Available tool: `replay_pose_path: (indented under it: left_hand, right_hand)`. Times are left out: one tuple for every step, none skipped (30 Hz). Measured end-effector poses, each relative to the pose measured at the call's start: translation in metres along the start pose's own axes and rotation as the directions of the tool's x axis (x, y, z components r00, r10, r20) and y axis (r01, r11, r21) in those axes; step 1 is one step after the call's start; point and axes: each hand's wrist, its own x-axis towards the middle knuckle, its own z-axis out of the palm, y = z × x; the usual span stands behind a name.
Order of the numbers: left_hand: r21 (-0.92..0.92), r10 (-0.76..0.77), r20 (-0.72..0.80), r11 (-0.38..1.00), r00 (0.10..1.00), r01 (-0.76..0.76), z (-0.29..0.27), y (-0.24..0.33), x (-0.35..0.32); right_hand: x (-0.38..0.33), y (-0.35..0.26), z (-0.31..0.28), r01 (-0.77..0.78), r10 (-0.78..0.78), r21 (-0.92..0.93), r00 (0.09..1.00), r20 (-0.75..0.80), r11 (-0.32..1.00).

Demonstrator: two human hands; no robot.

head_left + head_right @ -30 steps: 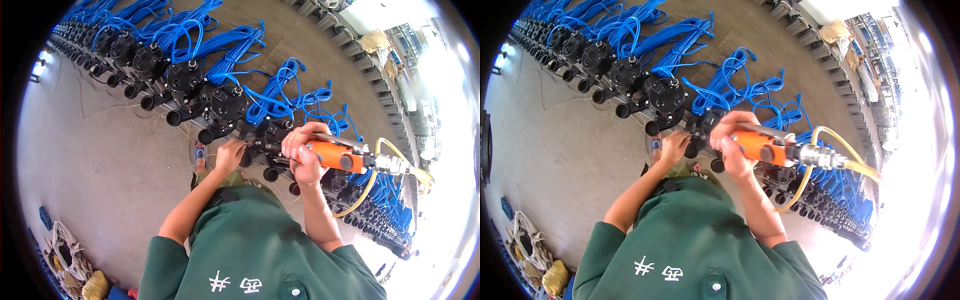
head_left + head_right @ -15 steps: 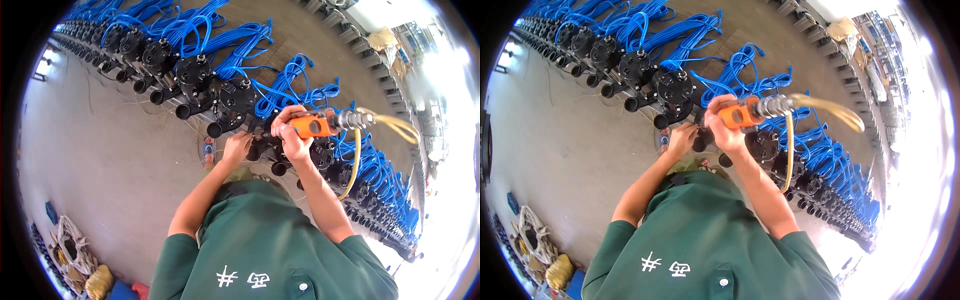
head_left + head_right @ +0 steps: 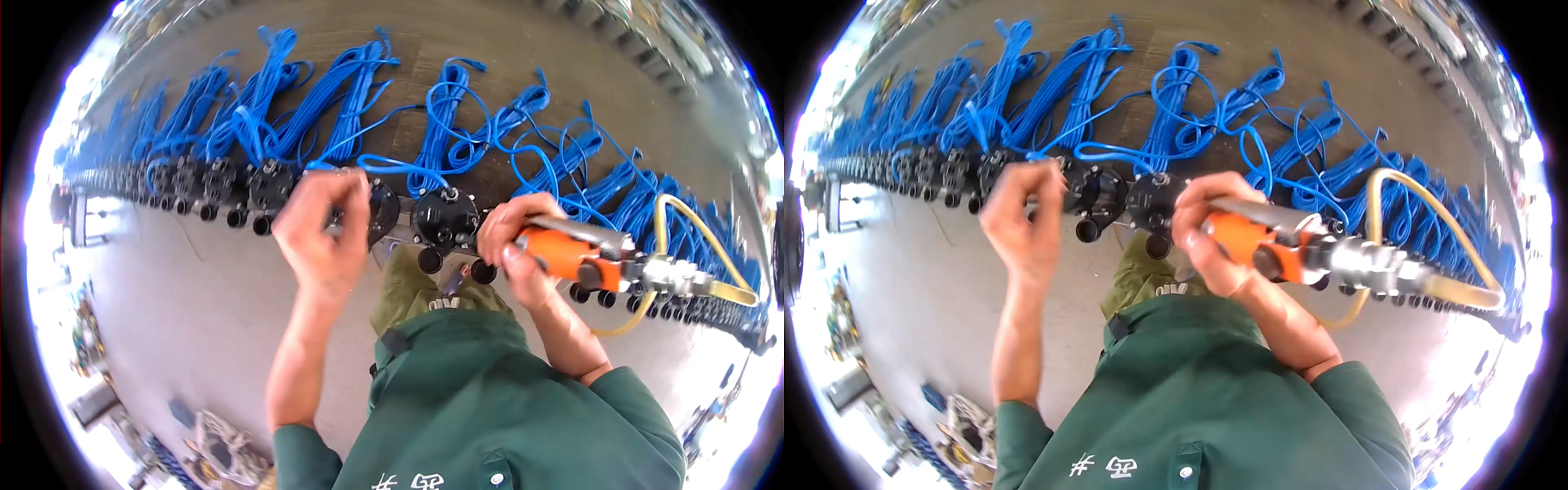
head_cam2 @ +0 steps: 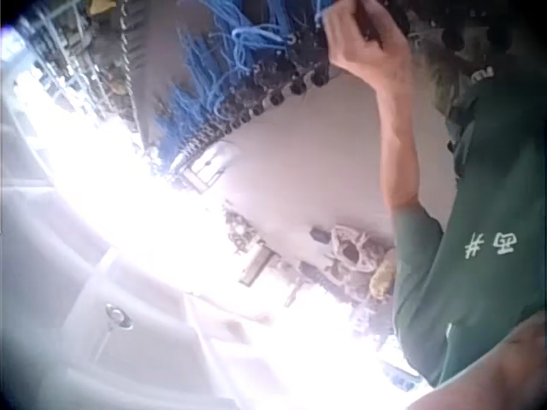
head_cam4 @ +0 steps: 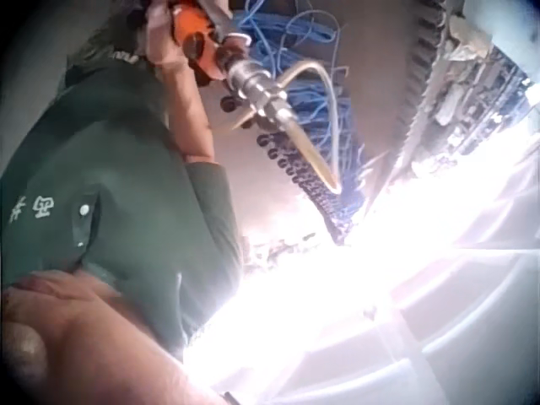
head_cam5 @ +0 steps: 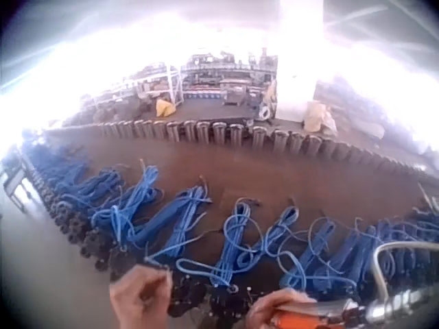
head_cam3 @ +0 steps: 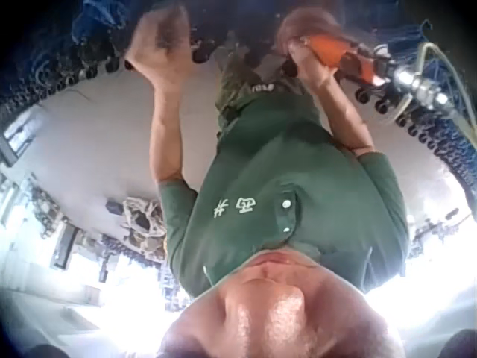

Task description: The person assembles multiple water pumps by hand using an air screwdriver to tighten screws on the pump heads, handling one pump at a time in a long row.

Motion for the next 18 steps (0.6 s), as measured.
replay_pose_path:
  left_hand:
    - [-0.052, -0.018, 0.107, 0.998, 0.994, 0.023, 0.003, 0.006, 0.034]
    - [-0.077, 0.051, 0.228, 0.996, 0.972, -0.034, 0.016, 0.005, 0.07]
    - [-0.087, 0.102, 0.436, 0.994, 0.894, -0.071, 0.034, 0.002, 0.1]
    - [-0.141, 0.196, 0.573, 0.98, 0.796, -0.14, 0.056, -0.007, 0.125]
    - [-0.104, 0.251, 0.762, 0.957, 0.597, -0.27, 0.081, -0.019, 0.145]
    - [-0.151, 0.32, 0.874, 0.894, 0.365, -0.423, 0.108, -0.034, 0.157]
    - [-0.234, 0.294, 0.948, 0.905, 0.123, -0.355, 0.135, -0.05, 0.159]
    - [-0.299, 0.309, 0.95, 0.876, -0.035, -0.378, 0.158, -0.066, 0.152]
    - [-0.331, 0.249, 0.939, 0.845, -0.237, -0.421, 0.182, -0.082, 0.14]
    - [-0.429, 0.268, 0.888, 0.777, -0.374, -0.462, 0.2, -0.097, 0.126]
    - [-0.538, 0.367, 0.821, 0.753, -0.437, -0.379, 0.215, -0.112, 0.11]
    - [-0.59, 0.365, 0.755, 0.741, -0.545, -0.321, 0.229, -0.124, 0.095]
    - [-0.655, 0.477, 0.715, 0.711, -0.511, -0.253, 0.241, -0.135, 0.084]
    - [-0.702, 0.548, 0.675, 0.682, -0.494, -0.204, 0.25, -0.142, 0.074]
    - [-0.74, 0.6, 0.634, 0.653, -0.488, -0.159, 0.257, -0.148, 0.066]
    - [-0.763, 0.633, 0.61, 0.632, -0.477, -0.137, 0.262, -0.151, 0.062]
    - [-0.776, 0.647, 0.591, 0.619, -0.481, -0.121, 0.265, -0.153, 0.06]
    - [-0.777, 0.637, 0.59, 0.615, -0.497, -0.134, 0.266, -0.153, 0.059]
  right_hand:
    - [-0.003, 0.001, -0.001, -0.1, 0.103, 0.036, 0.992, -0.078, 0.994]
    - [-0.004, 0.004, -0.001, -0.036, 0.03, -0.051, 0.991, -0.127, 0.998]
    - [-0.006, 0.002, 0.0, -0.059, 0.039, -0.138, 0.989, -0.143, 0.989]
    - [-0.006, 0.004, 0.001, -0.016, -0.01, -0.157, 0.987, -0.163, 0.987]
    - [-0.005, 0.002, 0.003, 0.027, -0.06, -0.178, 0.981, -0.183, 0.984]
    - [0.0, 0.004, 0.006, 0.108, -0.14, -0.155, 0.967, -0.212, 0.982]
    - [0.004, 0.004, 0.009, 0.152, -0.17, -0.094, 0.958, -0.23, 0.984]
    - [0.007, 0.002, 0.013, 0.19, -0.213, -0.11, 0.937, -0.276, 0.976]
    - [0.01, 0.001, 0.015, 0.167, -0.21, -0.168, 0.935, -0.285, 0.971]
    - [0.013, 0.0, 0.016, 0.155, -0.209, -0.199, 0.934, -0.29, 0.968]
    - [0.015, 0.002, 0.02, 0.164, -0.241, -0.252, 0.918, -0.316, 0.954]
    - [0.017, 0.003, 0.024, 0.165, -0.255, -0.265, 0.899, -0.355, 0.95]
    - [0.016, 0.002, 0.027, 0.116, -0.217, -0.269, 0.899, -0.382, 0.956]
    - [0.017, 0.002, 0.03, 0.094, -0.204, -0.273, 0.888, -0.412, 0.958]
    - [0.017, -0.001, 0.033, 0.053, -0.176, -0.27, 0.873, -0.455, 0.961]
    - [0.017, -0.004, 0.036, 0.02, -0.143, -0.244, 0.856, -0.497, 0.97]
    - [0.019, -0.007, 0.037, 0.001, -0.125, -0.23, 0.843, -0.524, 0.973]
    - [0.02, -0.012, 0.038, -0.008, -0.107, -0.203, 0.828, -0.55, 0.979]
